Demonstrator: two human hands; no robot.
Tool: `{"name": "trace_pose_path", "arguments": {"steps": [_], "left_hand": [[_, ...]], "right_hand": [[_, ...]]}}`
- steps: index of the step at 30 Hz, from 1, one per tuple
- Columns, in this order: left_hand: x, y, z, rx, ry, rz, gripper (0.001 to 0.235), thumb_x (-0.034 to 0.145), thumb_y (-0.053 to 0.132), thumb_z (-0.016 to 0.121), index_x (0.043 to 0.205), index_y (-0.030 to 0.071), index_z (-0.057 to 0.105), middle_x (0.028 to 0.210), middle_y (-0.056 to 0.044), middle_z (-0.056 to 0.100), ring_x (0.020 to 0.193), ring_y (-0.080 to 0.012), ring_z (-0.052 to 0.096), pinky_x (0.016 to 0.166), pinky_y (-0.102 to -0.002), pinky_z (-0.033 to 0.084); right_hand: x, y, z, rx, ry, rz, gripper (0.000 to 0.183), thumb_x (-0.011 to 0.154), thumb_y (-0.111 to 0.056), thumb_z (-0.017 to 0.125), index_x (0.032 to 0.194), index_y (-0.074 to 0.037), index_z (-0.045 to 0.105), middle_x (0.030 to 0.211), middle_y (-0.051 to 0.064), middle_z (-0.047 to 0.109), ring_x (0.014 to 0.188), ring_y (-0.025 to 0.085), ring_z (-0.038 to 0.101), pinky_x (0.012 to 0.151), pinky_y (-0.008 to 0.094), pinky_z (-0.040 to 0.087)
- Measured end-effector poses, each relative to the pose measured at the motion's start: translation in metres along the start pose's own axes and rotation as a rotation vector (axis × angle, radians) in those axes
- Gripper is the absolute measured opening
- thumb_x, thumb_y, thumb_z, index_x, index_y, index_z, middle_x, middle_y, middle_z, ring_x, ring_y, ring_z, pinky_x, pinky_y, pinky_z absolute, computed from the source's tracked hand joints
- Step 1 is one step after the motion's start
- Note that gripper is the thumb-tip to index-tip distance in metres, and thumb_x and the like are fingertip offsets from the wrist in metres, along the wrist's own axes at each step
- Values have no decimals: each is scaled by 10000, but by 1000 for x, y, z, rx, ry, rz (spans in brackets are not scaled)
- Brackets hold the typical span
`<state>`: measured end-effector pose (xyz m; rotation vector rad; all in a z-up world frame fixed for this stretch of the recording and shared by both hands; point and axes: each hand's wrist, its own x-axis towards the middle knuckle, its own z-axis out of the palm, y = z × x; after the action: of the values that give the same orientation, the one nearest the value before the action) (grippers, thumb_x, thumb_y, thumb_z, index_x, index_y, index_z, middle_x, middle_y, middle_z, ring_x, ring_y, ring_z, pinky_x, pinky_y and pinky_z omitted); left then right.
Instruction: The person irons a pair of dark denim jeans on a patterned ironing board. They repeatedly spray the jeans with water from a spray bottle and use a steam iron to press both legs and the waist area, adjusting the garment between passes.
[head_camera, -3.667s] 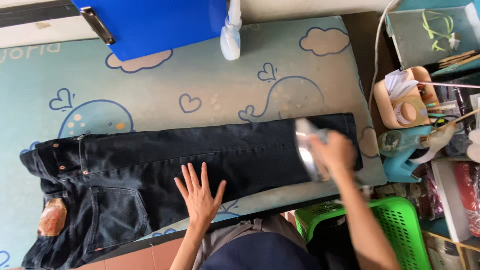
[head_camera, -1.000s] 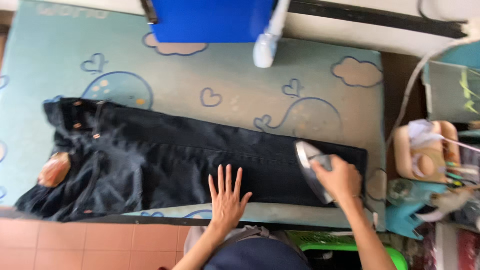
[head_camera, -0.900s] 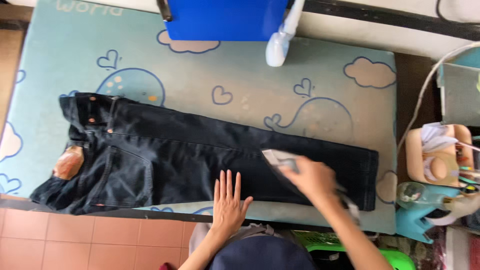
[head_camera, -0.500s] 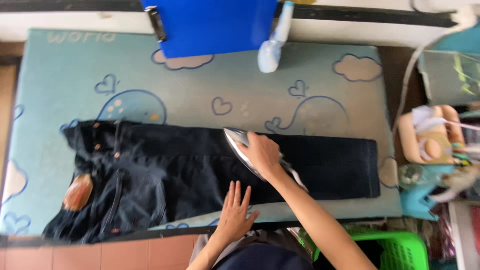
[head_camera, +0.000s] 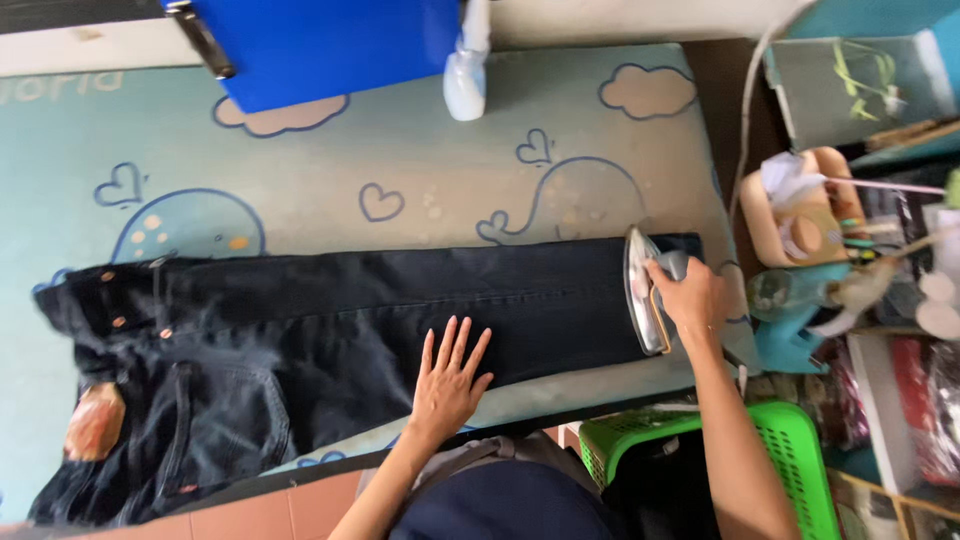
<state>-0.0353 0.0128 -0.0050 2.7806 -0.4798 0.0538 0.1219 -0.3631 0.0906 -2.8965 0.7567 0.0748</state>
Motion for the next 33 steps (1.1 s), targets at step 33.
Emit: {"name": "trace_pose_path", "arguments": {"steps": [33], "left_hand": [[-122, -118, -111, -1075, 366, -963, 535, 1074, 271, 453, 1577, 91, 474, 1663, -68, 477, 1569, -175, 387, 1284, -325, 262]], "right_hand": [[-230, -227, 62, -155, -344, -1514, 420, 1010, -590, 652, 843, -206, 629, 635, -56, 659, 448, 112, 599, 290, 315, 413]]}}
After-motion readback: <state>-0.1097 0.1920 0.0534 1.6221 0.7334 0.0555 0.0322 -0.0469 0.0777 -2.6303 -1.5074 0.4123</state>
